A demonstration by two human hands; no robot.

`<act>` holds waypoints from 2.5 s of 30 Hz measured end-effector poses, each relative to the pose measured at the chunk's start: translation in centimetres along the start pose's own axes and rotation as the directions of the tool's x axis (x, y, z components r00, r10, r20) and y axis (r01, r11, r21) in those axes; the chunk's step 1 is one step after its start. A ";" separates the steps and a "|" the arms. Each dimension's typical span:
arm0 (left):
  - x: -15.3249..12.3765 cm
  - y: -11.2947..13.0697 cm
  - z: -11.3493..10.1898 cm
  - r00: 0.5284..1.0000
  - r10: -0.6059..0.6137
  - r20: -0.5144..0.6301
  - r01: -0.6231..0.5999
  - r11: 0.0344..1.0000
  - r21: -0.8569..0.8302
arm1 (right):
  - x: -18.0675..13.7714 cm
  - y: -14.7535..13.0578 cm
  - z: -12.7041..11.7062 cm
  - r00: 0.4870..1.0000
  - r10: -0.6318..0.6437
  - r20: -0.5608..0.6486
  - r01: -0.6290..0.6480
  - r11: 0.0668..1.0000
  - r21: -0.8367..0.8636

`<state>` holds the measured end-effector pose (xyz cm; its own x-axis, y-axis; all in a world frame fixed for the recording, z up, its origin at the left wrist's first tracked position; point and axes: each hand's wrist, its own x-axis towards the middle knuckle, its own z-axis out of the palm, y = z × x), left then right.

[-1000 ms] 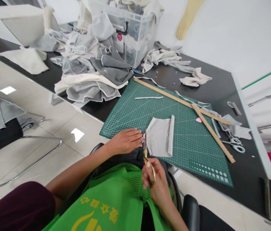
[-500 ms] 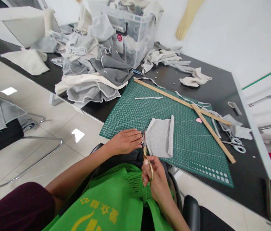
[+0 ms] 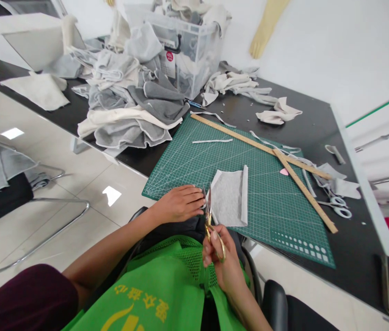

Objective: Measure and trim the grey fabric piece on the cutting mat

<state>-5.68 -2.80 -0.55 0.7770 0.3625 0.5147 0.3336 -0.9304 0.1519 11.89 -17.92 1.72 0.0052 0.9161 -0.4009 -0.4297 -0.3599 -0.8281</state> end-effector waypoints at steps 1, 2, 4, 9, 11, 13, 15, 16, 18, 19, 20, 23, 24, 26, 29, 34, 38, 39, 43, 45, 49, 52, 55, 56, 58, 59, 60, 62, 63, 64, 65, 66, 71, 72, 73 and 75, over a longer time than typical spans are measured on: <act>0.1 0.0 -0.2 1.000 0.006 0.008 -0.005 1.000 -0.010 | -0.1 0.0 -0.1 1.000 0.001 0.004 -0.001 1.000 0.014; 0.3 0.1 -0.4 1.000 0.012 0.022 -0.011 1.000 -0.021 | -0.3 0.0 -0.3 1.000 0.005 0.012 -0.006 0.999 0.034; 0.7 0.1 -0.9 0.998 0.019 0.062 -0.017 0.999 -0.041 | -0.8 -0.1 -0.9 0.999 0.023 0.036 -0.026 0.996 0.082; 1.7 0.2 -1.8 0.983 0.026 0.182 -0.009 0.996 -0.092 | -2.3 -0.3 -2.4 0.993 0.078 0.086 -0.091 0.983 0.158; 1.9 0.2 -2.0 0.977 0.030 0.213 -0.006 0.994 -0.112 | -3.0 -0.3 -2.9 0.991 0.093 0.095 -0.109 0.978 0.177; 2.1 0.3 -2.2 0.977 0.026 0.212 0.001 0.992 -0.124 | -3.8 -0.2 -3.5 0.990 0.099 0.097 -0.115 0.977 0.178; 2.2 0.4 -2.2 0.979 0.018 0.204 0.008 0.992 -0.125 | -4.7 0.0 -4.5 0.989 0.107 0.103 -0.123 0.979 0.164; 2.3 0.4 -2.2 0.979 0.017 0.205 0.008 0.993 -0.122 | -5.1 0.1 -5.1 0.987 0.113 0.116 -0.131 0.978 0.160; 2.5 0.6 -2.1 0.975 0.027 0.223 -0.002 0.994 -0.111 | -6.0 0.1 -6.7 0.977 0.145 0.157 -0.169 0.974 0.153; 2.7 0.6 -2.1 0.972 0.038 0.233 -0.013 0.994 -0.109 | -6.4 0.0 -7.4 0.969 0.158 0.190 -0.188 0.970 0.156; 2.8 0.7 -2.0 0.969 0.052 0.243 -0.026 0.994 -0.109 | -6.7 -0.2 -8.1 0.960 0.167 0.226 -0.205 0.966 0.159; 3.2 0.7 -1.5 0.961 0.080 0.265 -0.049 0.991 -0.122 | -6.7 -1.4 -9.3 0.954 0.142 0.266 -0.198 0.960 0.199; 3.3 0.6 -1.4 0.959 0.083 0.271 -0.049 0.990 -0.129 | -6.3 -2.0 -9.2 0.964 0.126 0.233 -0.179 0.958 0.224; 3.2 0.5 -1.1 0.960 0.070 0.272 -0.033 0.990 -0.139 | -5.3 -3.3 -8.6 0.989 0.094 0.115 -0.123 0.953 0.278; 2.7 0.4 -0.9 0.969 -0.005 0.247 0.037 0.991 -0.127 | -3.3 -5.0 -7.3 0.995 0.085 -0.049 -0.067 0.954 0.291; 1.6 0.1 -0.9 0.977 -0.039 0.211 0.058 0.995 -0.085 | -1.8 -5.4 -6.4 0.978 0.079 -0.191 -0.027 0.965 0.261; 1.3 -0.1 -0.8 0.983 -0.073 0.169 0.090 0.991 -0.095 | -1.8 -5.1 -6.1 0.975 0.069 -0.211 -0.014 0.968 0.251; 1.3 -0.1 -0.7 0.983 -0.086 0.160 0.103 0.989 -0.106 | -1.8 -5.0 -6.0 0.975 0.065 -0.212 -0.011 0.969 0.247; 1.8 -0.1 -0.7 0.976 -0.156 0.150 0.177 0.975 -0.136 | -1.6 -4.8 -6.0 0.975 0.054 -0.218 -0.003 0.974 0.227; 2.3 0.0 -0.7 0.970 -0.198 0.141 0.217 0.966 -0.141 | -1.4 -4.7 -6.2 0.975 0.058 -0.215 -0.007 0.972 0.233; 3.5 -0.2 -0.8 0.960 -0.233 0.153 0.255 0.956 -0.146 | -1.1 -4.8 -6.6 0.980 0.045 -0.193 0.001 0.972 0.233; 4.4 -1.0 -1.2 0.963 -0.197 0.184 0.225 0.963 -0.149 | -1.0 -5.1 -6.6 0.980 0.034 -0.198 0.009 0.977 0.212; 5.2 -2.4 -1.7 0.967 -0.123 0.222 0.171 0.963 -0.210 | -1.0 -5.4 -6.5 0.979 0.029 -0.203 0.015 0.977 0.214; 5.4 -2.8 -1.8 0.968 -0.100 0.230 0.156 0.959 -0.238 | -0.9 -5.5 -6.5 0.979 0.026 -0.203 0.017 0.977 0.211; 5.6 -3.4 -2.1 0.970 -0.063 0.236 0.129 0.952 -0.276 | -0.8 -5.4 -6.6 0.978 0.014 -0.206 0.028 0.979 0.201; 5.5 -3.5 -2.2 0.970 -0.050 0.237 0.117 0.954 -0.276 | -0.7 -5.4 -6.6 0.977 0.007 -0.212 0.035 0.980 0.196; 5.3 -3.4 -2.3 0.970 -0.042 0.239 0.106 0.959 -0.264 | -0.6 -5.3 -6.6 0.976 0.000 -0.218 0.043 0.980 0.193; 4.6 -2.9 -2.3 0.967 -0.040 0.252 0.095 0.973 -0.210 | -0.5 -5.1 -6.7 0.974 -0.006 -0.227 0.053 0.978 0.199; 4.1 -2.5 -2.2 0.965 -0.048 0.259 0.095 0.980 -0.176 | -0.5 -5.0 -6.8 0.974 -0.004 -0.229 0.053 0.977 0.209; 3.6 -2.0 -2.2 0.961 -0.060 0.268 0.102 0.984 -0.143 | -0.5 -5.0 -6.8 0.973 0.001 -0.230 0.051 0.974 0.220; 3.0 -1.5 -2.1 0.961 -0.078 0.267 0.112 0.987 -0.116 | -0.6 -4.9 -6.9 0.973 0.006 -0.230 0.049 0.971 0.232; 2.5 -1.0 -2.1 0.959 -0.098 0.265 0.125 0.988 -0.090 | -0.6 -4.9 -7.1 0.973 0.009 -0.230 0.048 0.969 0.243; 1.0 0.5 -1.6 0.962 -0.158 0.223 0.173 0.984 -0.049 | -1.0 -4.8 -7.7 0.978 0.011 -0.209 0.040 0.970 0.239; 0.9 0.6 -1.5 0.963 -0.172 0.208 0.186 0.981 -0.051 | -1.1 -4.8 -7.8 0.978 0.010 -0.210 0.041 0.972 0.233; 0.9 0.7 -1.4 0.964 -0.181 0.194 0.195 0.979 -0.058 | -1.2 -4.8 -7.9 0.977 0.009 -0.214 0.042 0.973 0.228; 0.9 0.6 -1.4 0.966 -0.194 0.172 0.210 0.975 -0.076 | -1.5 -4.9 -8.0 0.974 0.010 -0.225 0.042 0.974 0.225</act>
<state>-5.47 -3.13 1.18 0.7774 0.5402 0.3222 0.4474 -0.8350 0.3204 21.23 -18.91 3.23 0.2039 0.8492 -0.4872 -0.6209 -0.2726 -0.7349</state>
